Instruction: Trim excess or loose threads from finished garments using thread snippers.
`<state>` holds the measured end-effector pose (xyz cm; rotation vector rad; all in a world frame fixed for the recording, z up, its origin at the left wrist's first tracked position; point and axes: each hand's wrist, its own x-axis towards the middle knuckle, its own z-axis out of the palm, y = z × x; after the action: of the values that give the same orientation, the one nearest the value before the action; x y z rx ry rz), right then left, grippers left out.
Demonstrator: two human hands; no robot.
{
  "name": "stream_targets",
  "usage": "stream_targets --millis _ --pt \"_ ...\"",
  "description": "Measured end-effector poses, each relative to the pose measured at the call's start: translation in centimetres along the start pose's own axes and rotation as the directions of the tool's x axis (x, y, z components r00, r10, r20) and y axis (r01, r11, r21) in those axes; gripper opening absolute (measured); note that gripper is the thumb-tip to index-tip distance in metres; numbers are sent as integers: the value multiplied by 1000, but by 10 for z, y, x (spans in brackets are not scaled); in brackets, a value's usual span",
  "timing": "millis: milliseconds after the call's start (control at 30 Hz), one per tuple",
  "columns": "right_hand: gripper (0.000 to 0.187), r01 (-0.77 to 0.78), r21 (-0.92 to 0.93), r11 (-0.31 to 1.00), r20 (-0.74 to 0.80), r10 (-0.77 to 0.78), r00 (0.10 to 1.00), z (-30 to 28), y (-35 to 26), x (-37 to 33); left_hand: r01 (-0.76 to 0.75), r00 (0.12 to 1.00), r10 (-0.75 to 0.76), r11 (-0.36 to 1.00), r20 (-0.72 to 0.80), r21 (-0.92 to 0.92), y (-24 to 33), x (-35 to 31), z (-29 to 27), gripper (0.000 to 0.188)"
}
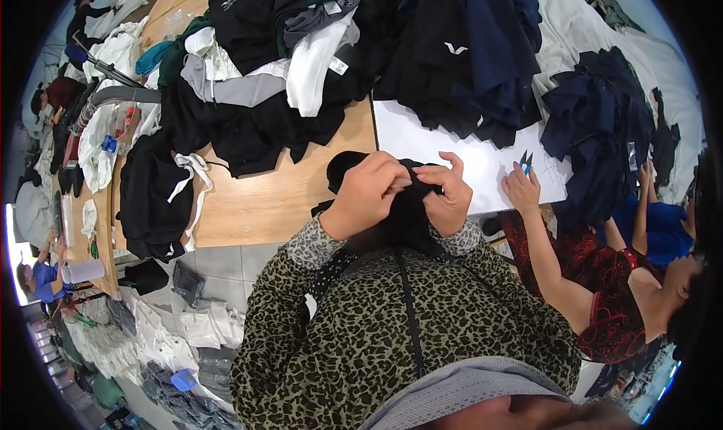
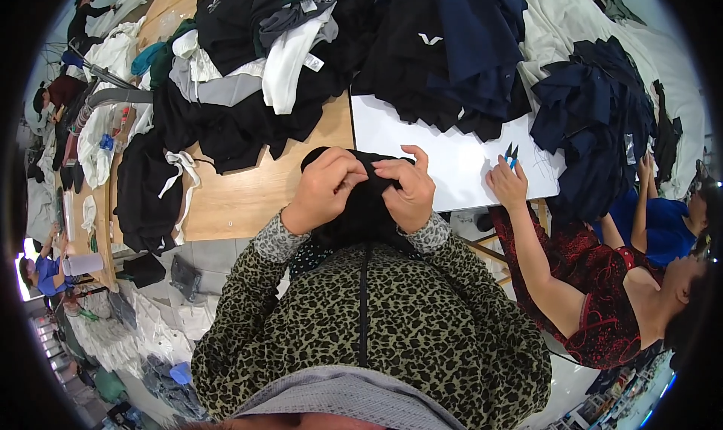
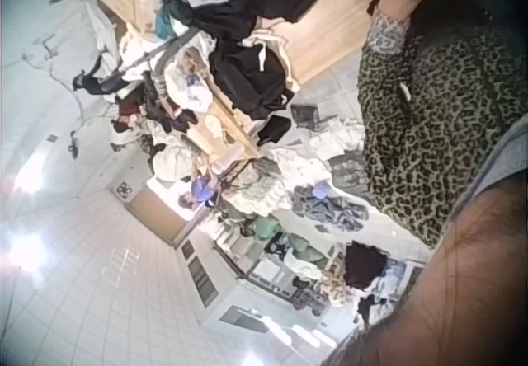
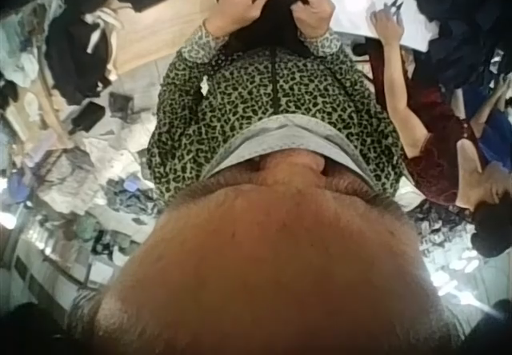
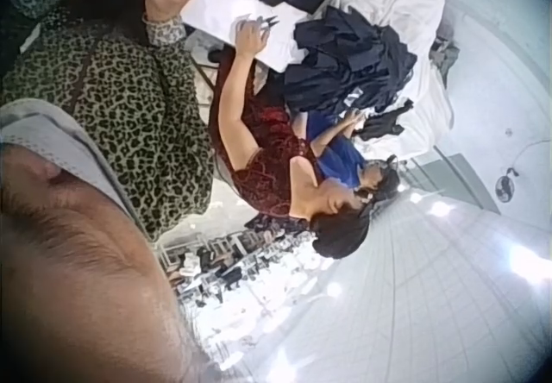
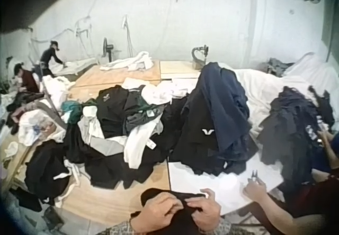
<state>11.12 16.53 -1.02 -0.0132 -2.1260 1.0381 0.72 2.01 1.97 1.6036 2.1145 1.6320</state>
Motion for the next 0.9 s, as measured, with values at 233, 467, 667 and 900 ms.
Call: stream_targets --millis 233,467,667,900 --pt "27 -65 -19 998 -23 65 998 0 3 -2 588 772 -599 548 212 -595 -11 -6 -2 6" --pt "27 -107 -24 994 -5 107 994 3 4 -3 -100 993 109 976 -36 196 -12 3 11 10" --pt "25 -430 171 887 25 432 902 9 3 -7 471 860 -506 736 66 -486 -34 -9 27 9" --pt "23 -544 336 769 104 544 833 10 15 -10 747 536 -708 146 459 -648 -32 -1 10 15"
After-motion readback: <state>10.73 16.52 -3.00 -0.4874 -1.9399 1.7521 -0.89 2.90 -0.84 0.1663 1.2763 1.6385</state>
